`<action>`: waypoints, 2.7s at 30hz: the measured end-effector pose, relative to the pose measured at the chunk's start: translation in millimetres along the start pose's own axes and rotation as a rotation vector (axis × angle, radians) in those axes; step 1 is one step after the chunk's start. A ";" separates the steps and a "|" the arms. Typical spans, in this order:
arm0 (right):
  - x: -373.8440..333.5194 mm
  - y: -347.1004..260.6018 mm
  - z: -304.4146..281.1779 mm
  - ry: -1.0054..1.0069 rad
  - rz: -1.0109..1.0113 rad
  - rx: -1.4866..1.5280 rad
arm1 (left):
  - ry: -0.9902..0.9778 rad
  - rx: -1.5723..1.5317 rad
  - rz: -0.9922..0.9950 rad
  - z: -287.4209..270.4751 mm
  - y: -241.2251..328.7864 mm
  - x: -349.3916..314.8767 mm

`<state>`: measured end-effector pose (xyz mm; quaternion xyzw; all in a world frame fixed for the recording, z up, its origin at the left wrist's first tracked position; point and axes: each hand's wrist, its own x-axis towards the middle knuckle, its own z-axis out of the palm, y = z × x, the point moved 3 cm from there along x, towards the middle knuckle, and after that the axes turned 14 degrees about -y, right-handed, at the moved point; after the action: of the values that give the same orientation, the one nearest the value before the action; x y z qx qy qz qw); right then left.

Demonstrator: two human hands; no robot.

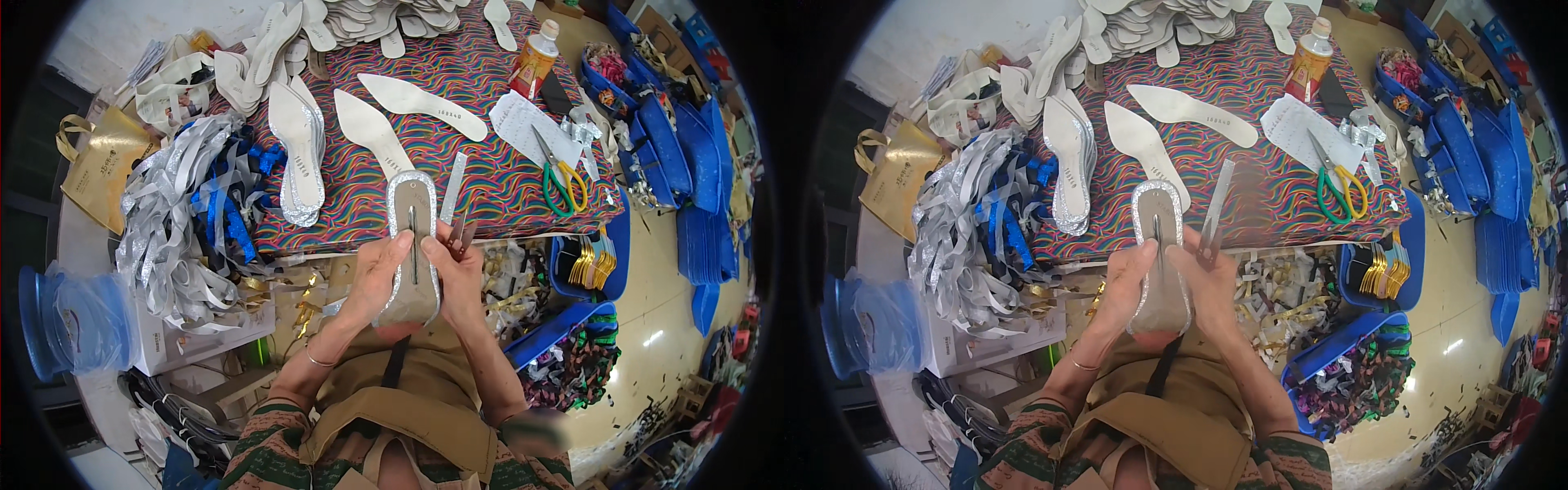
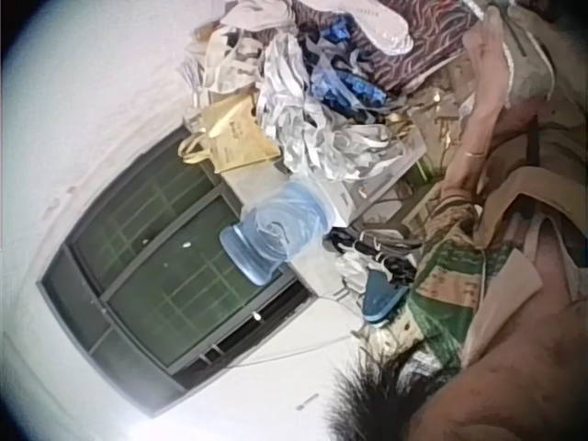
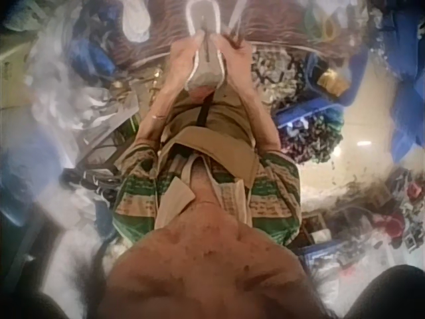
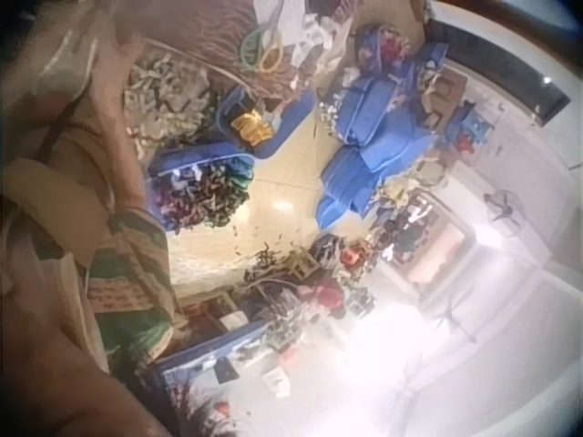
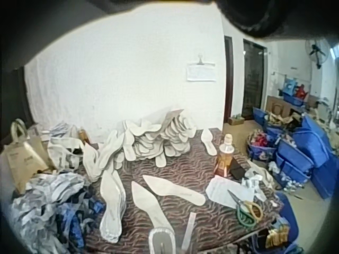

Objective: The person applies a silver glittery ribbon along the edges of white shoe insoles. They pick up an insole, wrap the ribbon around its perimeter, and use scissors to trim the excess. The finished insoles are stacked on the table.

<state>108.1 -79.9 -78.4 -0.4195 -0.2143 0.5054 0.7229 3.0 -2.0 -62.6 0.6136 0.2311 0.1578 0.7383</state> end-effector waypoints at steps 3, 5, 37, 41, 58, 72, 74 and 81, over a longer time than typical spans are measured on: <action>-17.1 0.7 5.1 0.009 -0.075 -0.226 | 0.094 -0.292 0.109 -1.8 20.9 6.2; -32.1 9.2 -2.0 -0.050 -0.080 -0.268 | 0.033 -0.421 0.112 -7.2 24.1 14.2; 1.1 -52.7 4.7 -0.086 0.227 0.406 | 0.211 1.256 0.779 -62.2 62.8 -6.1; 23.4 -54.3 -27.8 -0.373 -0.061 -0.024 | 0.585 0.768 0.382 -96.2 71.6 -1.7; 12.0 -19.1 -87.2 -0.339 -0.253 -1.352 | 0.567 0.695 0.321 -101.1 -0.5 -45.7; -22.9 96.8 -15.1 -0.670 -0.253 -1.368 | 0.506 0.108 -0.621 -144.2 -239.8 -194.2; -8.0 128.4 22.1 -0.830 -0.169 -1.423 | 0.540 0.041 -0.690 -147.3 -262.0 -191.3; 2.5 199.2 49.1 -1.013 -0.064 -1.505 | 0.687 -0.789 -0.195 -154.9 -287.5 -173.0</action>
<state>-36.7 -31.1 -215.4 -0.5022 -0.7918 0.3355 0.0908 -240.3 -19.0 -340.2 0.1780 0.4385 0.3552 0.8061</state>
